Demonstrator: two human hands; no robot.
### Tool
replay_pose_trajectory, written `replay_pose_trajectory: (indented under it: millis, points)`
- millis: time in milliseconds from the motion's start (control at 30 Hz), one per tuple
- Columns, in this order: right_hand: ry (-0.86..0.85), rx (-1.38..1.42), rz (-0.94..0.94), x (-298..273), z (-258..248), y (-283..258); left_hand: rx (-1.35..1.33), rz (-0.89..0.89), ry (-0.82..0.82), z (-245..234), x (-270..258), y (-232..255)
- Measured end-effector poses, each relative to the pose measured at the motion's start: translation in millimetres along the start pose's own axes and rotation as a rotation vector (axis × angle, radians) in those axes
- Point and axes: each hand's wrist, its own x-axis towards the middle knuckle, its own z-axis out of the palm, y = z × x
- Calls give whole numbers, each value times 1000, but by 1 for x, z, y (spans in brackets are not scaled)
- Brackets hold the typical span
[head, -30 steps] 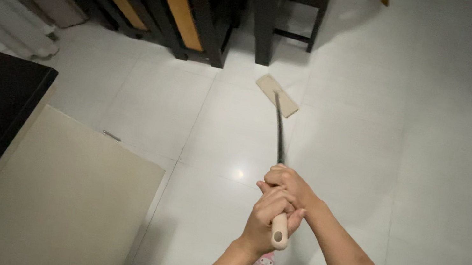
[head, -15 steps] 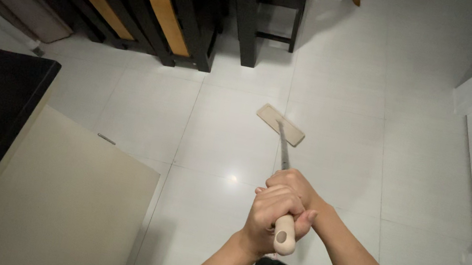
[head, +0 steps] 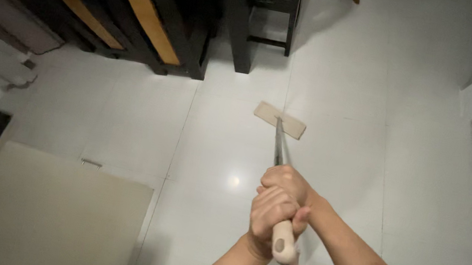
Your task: The person mops the floor in a narrow hallway using a flat mop, pushing and pulling it across the tiles in short strokes.
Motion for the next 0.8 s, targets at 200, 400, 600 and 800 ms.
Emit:
replay_pose_trajectory:
  millis: [200,400,600,800]
  points:
    - [46,136,-46,16,-69,61,43,-36,-45,67,28,-67]
    - [143,-2,94,22,-109,117,58,-31,-105,114,45,-129]
    - [236,-72,185,15,-119,162,225,-234,-157,134,47,-155]
    - [197,45,511,-6,-98,167,159,-575,-57,149,19,-139]
